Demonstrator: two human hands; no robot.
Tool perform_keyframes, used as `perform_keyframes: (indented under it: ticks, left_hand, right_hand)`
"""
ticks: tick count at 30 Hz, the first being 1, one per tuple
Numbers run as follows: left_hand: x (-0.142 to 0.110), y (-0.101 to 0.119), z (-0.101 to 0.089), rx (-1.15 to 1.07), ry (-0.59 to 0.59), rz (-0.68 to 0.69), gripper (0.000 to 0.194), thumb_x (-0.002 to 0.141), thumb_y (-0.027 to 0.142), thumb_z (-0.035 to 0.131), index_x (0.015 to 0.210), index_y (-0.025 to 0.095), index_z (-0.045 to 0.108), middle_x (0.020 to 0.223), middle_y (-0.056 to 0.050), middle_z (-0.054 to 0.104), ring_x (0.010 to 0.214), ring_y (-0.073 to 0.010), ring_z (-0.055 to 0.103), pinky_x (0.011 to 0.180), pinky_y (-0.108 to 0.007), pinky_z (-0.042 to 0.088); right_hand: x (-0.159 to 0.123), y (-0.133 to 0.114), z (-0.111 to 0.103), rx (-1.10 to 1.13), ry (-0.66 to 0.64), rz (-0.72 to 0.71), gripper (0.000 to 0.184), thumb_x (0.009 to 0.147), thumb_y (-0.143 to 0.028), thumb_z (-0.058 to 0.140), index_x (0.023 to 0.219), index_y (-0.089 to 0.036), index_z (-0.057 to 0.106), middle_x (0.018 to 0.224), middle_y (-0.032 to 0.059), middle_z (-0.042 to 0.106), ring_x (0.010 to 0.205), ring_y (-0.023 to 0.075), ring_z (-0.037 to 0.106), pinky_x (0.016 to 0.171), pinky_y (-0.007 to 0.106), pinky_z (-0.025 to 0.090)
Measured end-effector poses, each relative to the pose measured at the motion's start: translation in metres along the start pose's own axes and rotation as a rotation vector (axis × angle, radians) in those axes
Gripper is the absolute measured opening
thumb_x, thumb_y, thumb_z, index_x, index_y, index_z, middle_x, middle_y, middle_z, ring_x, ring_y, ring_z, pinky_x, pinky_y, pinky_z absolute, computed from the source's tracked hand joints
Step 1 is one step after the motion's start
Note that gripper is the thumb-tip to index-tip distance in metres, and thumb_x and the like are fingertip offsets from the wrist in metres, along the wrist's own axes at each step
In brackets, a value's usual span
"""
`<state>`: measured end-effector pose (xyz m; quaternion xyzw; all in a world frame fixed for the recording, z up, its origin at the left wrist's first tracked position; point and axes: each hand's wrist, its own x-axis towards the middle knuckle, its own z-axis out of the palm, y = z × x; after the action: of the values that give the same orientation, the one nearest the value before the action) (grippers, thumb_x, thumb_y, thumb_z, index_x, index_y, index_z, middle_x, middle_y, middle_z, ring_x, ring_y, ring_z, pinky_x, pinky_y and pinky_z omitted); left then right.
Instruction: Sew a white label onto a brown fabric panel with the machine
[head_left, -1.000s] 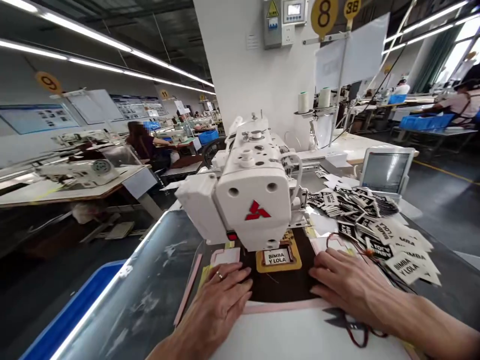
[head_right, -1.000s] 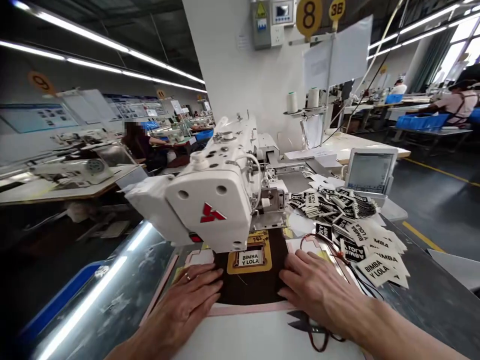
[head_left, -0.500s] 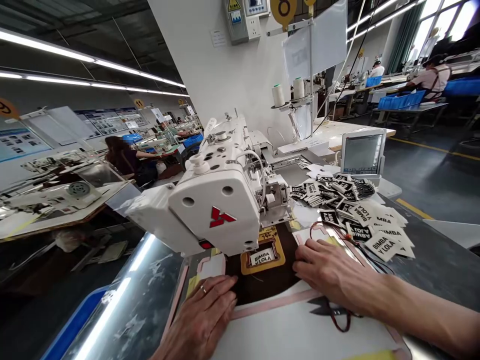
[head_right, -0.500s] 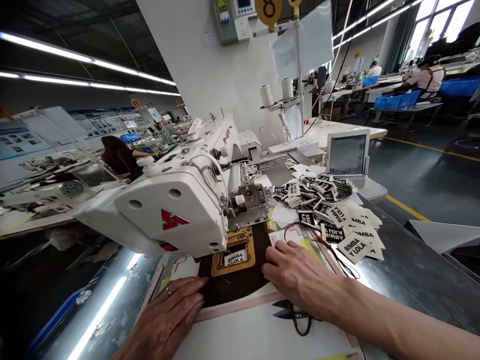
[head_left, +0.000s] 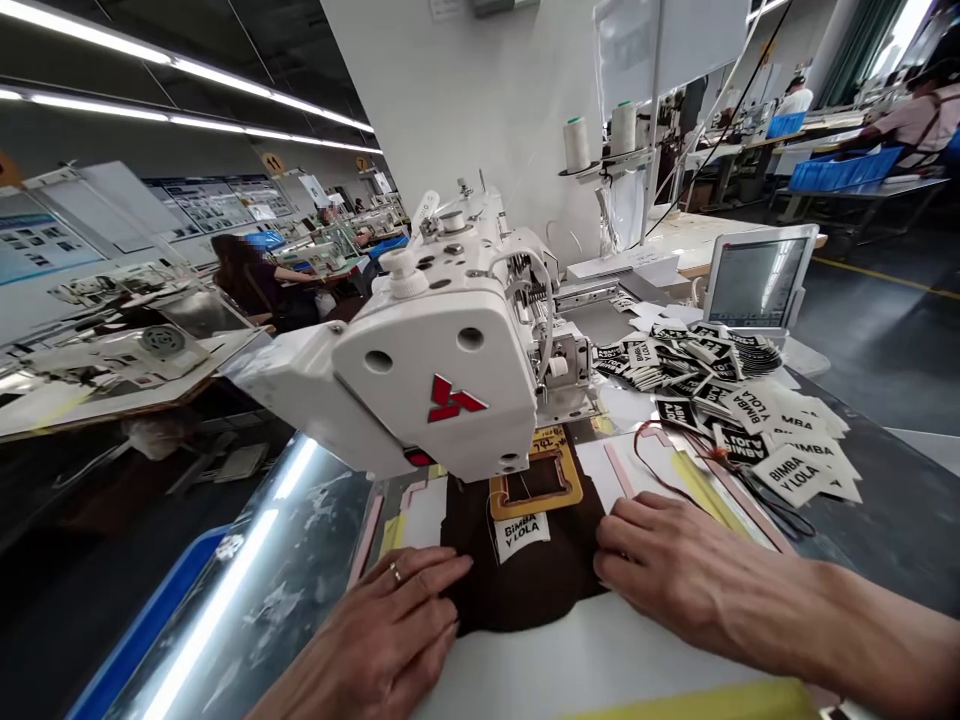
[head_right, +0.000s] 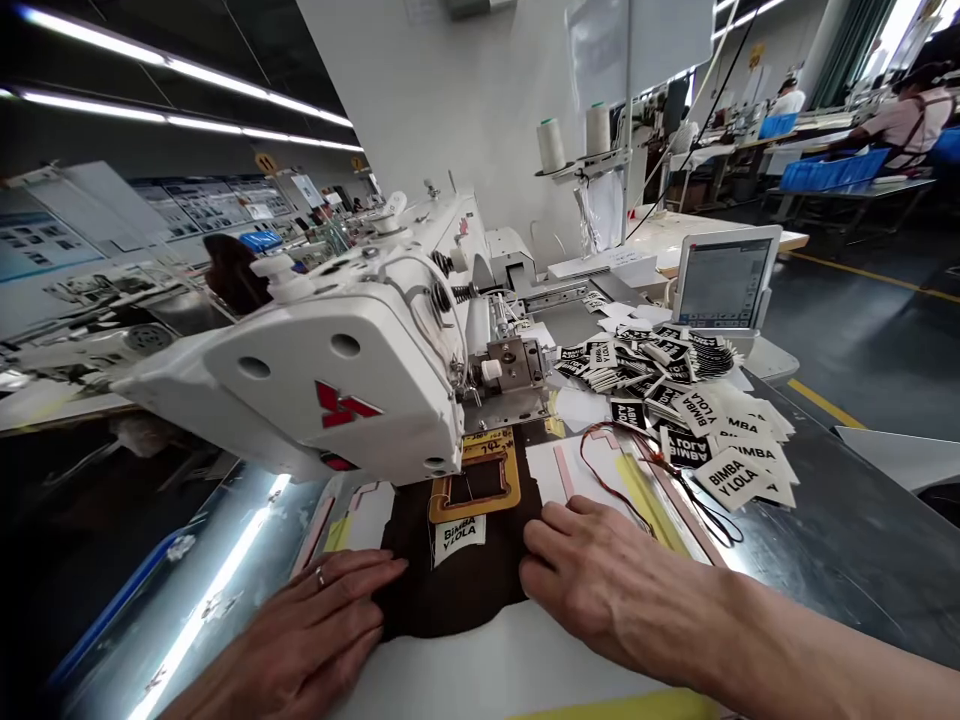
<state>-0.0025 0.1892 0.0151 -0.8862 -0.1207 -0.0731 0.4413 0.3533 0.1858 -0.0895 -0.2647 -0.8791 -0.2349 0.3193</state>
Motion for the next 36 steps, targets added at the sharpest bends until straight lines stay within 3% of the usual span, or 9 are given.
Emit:
perform_keyframes:
  ticks: [3, 7, 11, 15, 29, 32, 36]
  left_hand:
    - [0.004, 0.004, -0.004, -0.04, 0.051, -0.011, 0.012, 0.096, 0.023, 0.067, 0.106, 0.018, 0.064, 0.143, -0.007, 0.056, 0.144, -0.0138, 0.041, 0.118, -0.028, 0.038]
    - [0.021, 0.016, -0.006, -0.028, 0.076, 0.022, 0.041, 0.1, 0.039, 0.064, 0.133, 0.014, 0.059, 0.152, -0.006, 0.05, 0.147, -0.0167, 0.039, 0.12, -0.028, 0.039]
    - [0.041, 0.025, 0.004, -0.046, 0.049, 0.087, 0.044, 0.105, 0.033, 0.056, 0.142, 0.009, 0.057, 0.161, -0.008, 0.04, 0.15, -0.0228, 0.034, 0.12, -0.039, 0.04]
    - [0.05, 0.026, 0.017, 0.03, 0.023, 0.086, 0.046, 0.106, 0.04, 0.053, 0.142, 0.012, 0.059, 0.16, -0.005, 0.042, 0.147, -0.0243, 0.039, 0.11, -0.045, 0.049]
    - [0.045, 0.024, 0.026, -0.024, 0.006, 0.062, 0.048, 0.104, 0.037, 0.057, 0.146, 0.013, 0.055, 0.161, -0.003, 0.041, 0.148, -0.0238, 0.037, 0.122, -0.046, 0.029]
    - [0.049, 0.028, 0.029, -0.136, 0.111, -0.006, 0.038, 0.105, 0.034, 0.057, 0.138, 0.014, 0.059, 0.153, -0.002, 0.051, 0.141, -0.0207, 0.044, 0.122, -0.039, 0.027]
    - [0.056, 0.034, 0.033, -0.239, 0.229, -0.08, 0.024, 0.101, 0.014, 0.06, 0.125, 0.013, 0.063, 0.14, -0.003, 0.061, 0.124, -0.0189, 0.053, 0.111, -0.037, 0.037]
  right_hand:
    - [0.001, 0.0, 0.004, -0.008, 0.02, -0.002, 0.011, 0.106, -0.01, 0.042, 0.097, -0.016, 0.047, 0.1, 0.0042, 0.052, 0.086, 0.0209, 0.038, 0.073, 0.037, 0.021]
    - [0.002, -0.001, 0.007, -0.048, 0.046, -0.022, 0.008, 0.104, -0.01, 0.045, 0.102, -0.016, 0.05, 0.101, 0.0043, 0.052, 0.087, 0.0209, 0.038, 0.072, 0.038, 0.022]
    - [0.001, -0.003, 0.008, -0.085, 0.043, -0.022, 0.012, 0.105, -0.012, 0.044, 0.111, -0.016, 0.054, 0.104, 0.0042, 0.053, 0.09, 0.0204, 0.041, 0.075, 0.039, 0.025]
    - [0.0, -0.003, 0.009, -0.103, 0.069, -0.027, 0.014, 0.106, -0.016, 0.046, 0.116, -0.016, 0.057, 0.106, 0.0041, 0.055, 0.091, 0.0205, 0.043, 0.074, 0.04, 0.026]
    - [0.001, -0.004, 0.01, -0.132, 0.103, -0.037, 0.02, 0.103, -0.018, 0.051, 0.121, -0.015, 0.059, 0.104, 0.0038, 0.056, 0.089, 0.0207, 0.044, 0.075, 0.041, 0.027]
    - [0.0, -0.003, 0.014, -0.152, 0.111, -0.041, 0.022, 0.104, -0.019, 0.051, 0.124, -0.015, 0.06, 0.109, 0.0034, 0.057, 0.091, 0.0201, 0.046, 0.078, 0.041, 0.029]
    - [0.0, -0.001, 0.017, -0.065, 0.144, -0.003, 0.023, 0.107, -0.03, 0.051, 0.124, -0.019, 0.062, 0.112, 0.0014, 0.06, 0.095, 0.0189, 0.049, 0.081, 0.04, 0.03]
